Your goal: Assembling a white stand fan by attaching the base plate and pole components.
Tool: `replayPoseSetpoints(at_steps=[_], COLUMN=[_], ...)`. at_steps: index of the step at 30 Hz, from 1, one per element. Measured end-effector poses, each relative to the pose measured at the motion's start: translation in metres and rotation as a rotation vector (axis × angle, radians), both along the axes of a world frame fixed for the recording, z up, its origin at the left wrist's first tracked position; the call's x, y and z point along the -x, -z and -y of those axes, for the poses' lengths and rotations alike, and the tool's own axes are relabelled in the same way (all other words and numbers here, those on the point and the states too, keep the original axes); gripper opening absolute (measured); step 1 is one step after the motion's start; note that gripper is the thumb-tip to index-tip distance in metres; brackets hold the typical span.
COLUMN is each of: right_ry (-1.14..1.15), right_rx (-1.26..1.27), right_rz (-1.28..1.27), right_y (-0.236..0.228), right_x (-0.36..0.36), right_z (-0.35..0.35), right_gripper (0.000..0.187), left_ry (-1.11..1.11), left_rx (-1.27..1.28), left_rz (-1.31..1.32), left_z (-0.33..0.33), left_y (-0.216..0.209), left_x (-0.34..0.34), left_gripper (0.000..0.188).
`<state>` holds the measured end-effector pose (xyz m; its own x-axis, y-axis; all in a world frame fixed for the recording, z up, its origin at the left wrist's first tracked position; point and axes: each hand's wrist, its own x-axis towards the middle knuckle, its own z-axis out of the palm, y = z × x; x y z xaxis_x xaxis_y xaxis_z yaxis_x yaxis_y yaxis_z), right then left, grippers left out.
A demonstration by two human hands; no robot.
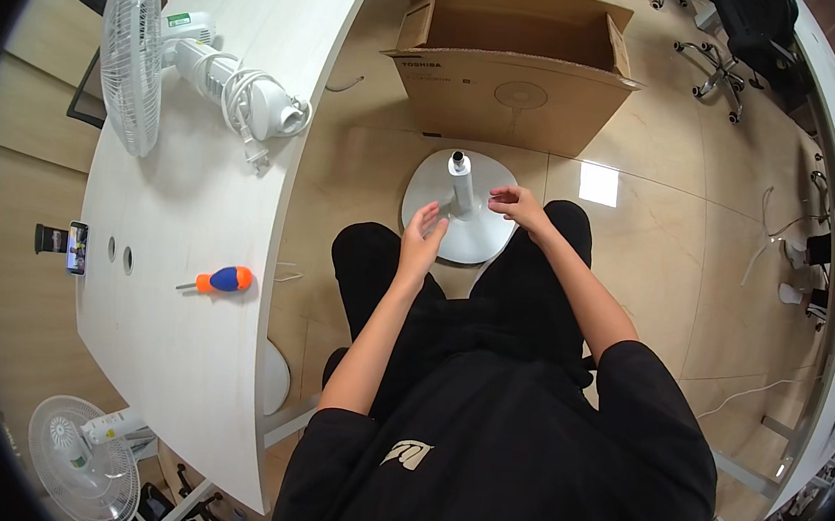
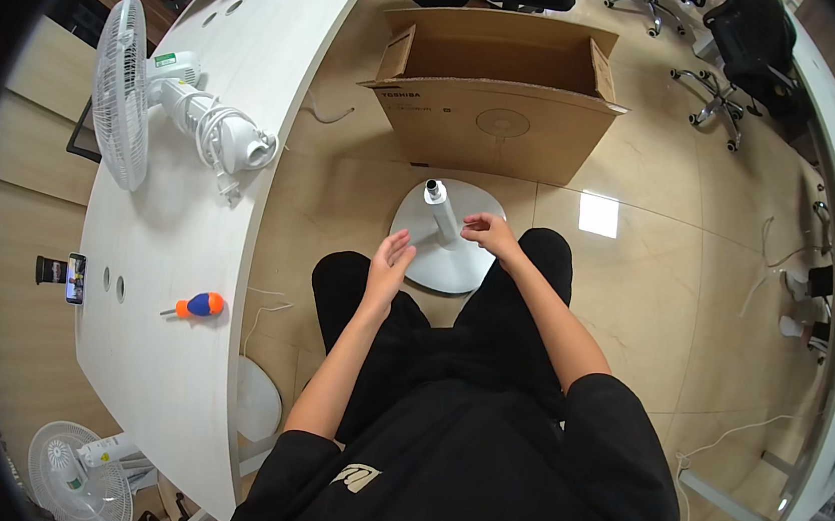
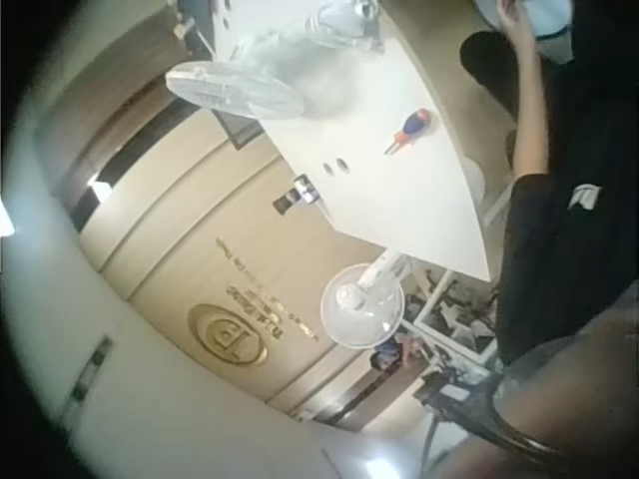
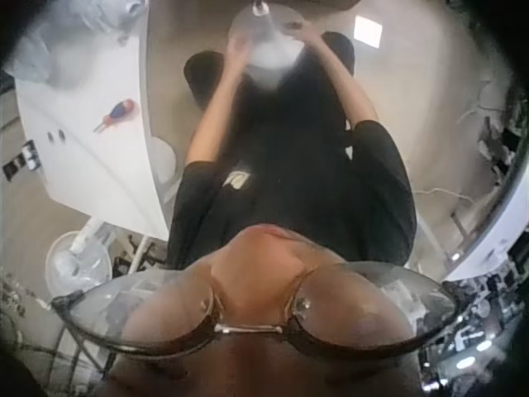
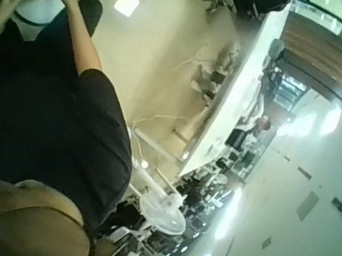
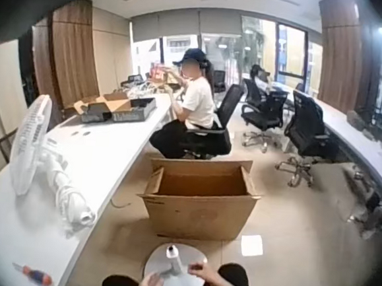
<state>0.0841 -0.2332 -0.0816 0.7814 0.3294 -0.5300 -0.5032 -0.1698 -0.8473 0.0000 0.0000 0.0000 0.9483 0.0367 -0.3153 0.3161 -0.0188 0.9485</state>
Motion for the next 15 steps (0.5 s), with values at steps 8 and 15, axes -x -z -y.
replayPoseSetpoints(at_steps=[8, 15], right_ry=[0.085, 0.207], right_rx=[0.284, 0.303], right_rz=[0.371, 0.472], right_y=[0.109, 0.124], right_x=[-0.047, -0.06], right_z=[-0.057, -0.087], right_gripper=[0.087, 0.086], left_ry=[-0.024, -0.02], left_rx=[0.087, 0.242], left_rz=[-0.101, -0.217], left_z=[-0.009, -0.038], left_y=[0.058, 0.068], left_x=[-0.042, -0.039], left_gripper=[0.049, 0.047])
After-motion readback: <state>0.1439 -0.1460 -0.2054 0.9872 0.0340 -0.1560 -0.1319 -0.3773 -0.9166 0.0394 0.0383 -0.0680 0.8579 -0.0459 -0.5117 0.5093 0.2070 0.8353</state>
